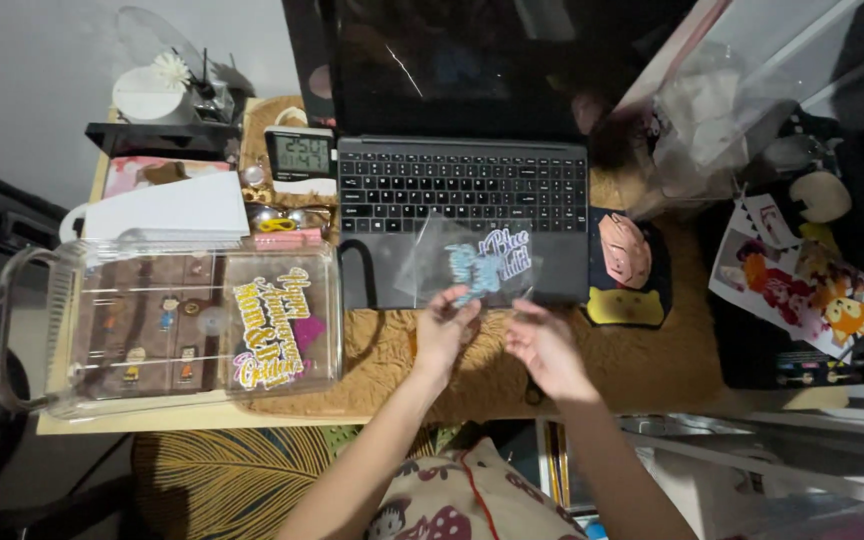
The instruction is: The person is sorting various stickers and placing them into individual plastic sleeves at a desk.
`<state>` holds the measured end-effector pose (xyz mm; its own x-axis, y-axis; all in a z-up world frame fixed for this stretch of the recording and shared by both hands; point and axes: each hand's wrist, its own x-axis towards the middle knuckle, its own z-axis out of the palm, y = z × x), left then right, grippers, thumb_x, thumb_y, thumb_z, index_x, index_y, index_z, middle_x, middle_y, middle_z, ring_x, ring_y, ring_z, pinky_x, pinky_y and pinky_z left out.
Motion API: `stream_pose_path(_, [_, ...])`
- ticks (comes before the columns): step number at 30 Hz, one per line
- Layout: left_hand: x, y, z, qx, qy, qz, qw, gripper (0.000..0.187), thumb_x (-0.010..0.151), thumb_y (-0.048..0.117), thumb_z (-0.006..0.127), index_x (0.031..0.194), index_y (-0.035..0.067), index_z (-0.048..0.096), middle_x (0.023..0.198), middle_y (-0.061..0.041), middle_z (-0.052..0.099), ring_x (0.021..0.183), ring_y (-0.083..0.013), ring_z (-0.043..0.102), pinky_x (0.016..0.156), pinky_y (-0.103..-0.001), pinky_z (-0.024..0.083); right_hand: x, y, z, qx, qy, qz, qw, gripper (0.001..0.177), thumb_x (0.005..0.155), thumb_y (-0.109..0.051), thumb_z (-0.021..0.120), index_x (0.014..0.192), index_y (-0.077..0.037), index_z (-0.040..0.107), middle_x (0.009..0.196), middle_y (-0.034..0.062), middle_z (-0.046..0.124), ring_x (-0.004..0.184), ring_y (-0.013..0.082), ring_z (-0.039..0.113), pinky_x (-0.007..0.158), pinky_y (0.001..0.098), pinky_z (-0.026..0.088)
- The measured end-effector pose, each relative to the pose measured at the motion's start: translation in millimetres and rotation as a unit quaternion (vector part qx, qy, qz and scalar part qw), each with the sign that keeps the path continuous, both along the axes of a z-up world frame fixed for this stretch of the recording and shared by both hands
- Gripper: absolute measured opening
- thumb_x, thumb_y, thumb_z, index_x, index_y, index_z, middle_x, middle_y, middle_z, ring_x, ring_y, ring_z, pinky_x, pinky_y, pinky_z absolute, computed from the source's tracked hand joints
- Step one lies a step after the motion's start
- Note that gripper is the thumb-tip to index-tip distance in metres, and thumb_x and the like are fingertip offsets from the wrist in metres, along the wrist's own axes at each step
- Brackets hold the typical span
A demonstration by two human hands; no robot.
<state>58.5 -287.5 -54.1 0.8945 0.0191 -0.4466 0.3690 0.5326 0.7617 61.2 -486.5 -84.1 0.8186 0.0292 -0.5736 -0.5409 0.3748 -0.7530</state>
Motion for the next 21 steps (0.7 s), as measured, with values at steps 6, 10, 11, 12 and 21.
stream_pose_path(6, [-11,94,92,0.334,-0.239,0.061,0.910,0.043,0.086,-0.010,0.066,0.124,0.009,0.065,0.109,-0.007,0.072,0.080,-0.0089,0.064,0.067,-0.023,0.053,-31,77,77,0.021,-0.090,0.112,0.989,0.045,0.093,-0.005,0.068,0.137,0.000,0.060,0.102,0.0101,0.069,0.086,0.0143,0.068,0.072,0.0287,0.058])
stream_pose_path(10, [-21,221,89,0.390,-0.287,0.093,0.870,0.050,0.084,-0.015,0.063,0.129,0.006,0.059,0.120,-0.011,0.066,0.092,-0.0123,0.062,0.073,-0.025,0.052,-36,157,103,-0.147,-0.139,0.070,0.977,0.045,0.091,-0.006,0.068,0.135,-0.007,0.056,0.108,0.0094,0.070,0.083,0.0133,0.068,0.075,0.0267,0.061])
stream_pose_path(11, [-26,252,80,0.367,-0.174,0.066,0.911,0.050,0.086,-0.012,0.063,0.131,0.010,0.058,0.112,-0.011,0.067,0.084,-0.0139,0.059,0.068,-0.027,0.048,-39,176,94,-0.226,-0.295,0.076,0.925,0.034,0.094,-0.005,0.069,0.127,-0.007,0.062,0.119,0.0095,0.071,0.090,0.0138,0.070,0.079,0.0267,0.062])
stream_pose_path(12, [-30,283,70,0.336,-0.060,0.037,0.939,0.051,0.088,-0.009,0.064,0.134,0.014,0.057,0.105,-0.011,0.069,0.076,-0.0156,0.056,0.062,-0.030,0.044,-42,196,85,-0.297,-0.442,0.076,0.843,0.024,0.097,-0.003,0.070,0.120,-0.007,0.067,0.129,0.0095,0.071,0.097,0.0142,0.072,0.083,0.0266,0.063])
stream_pose_path(21, [-52,303,19,0.526,-0.099,-0.140,0.833,0.066,0.063,-0.015,0.064,0.125,0.006,0.057,0.118,-0.019,0.062,0.097,-0.0352,0.069,0.081,-0.041,0.053,-46,338,68,-0.445,-0.270,0.434,0.735,0.069,0.078,0.010,0.066,0.145,-0.002,0.053,0.169,0.0183,0.021,0.146,0.0417,0.030,0.092,0.0337,0.054])
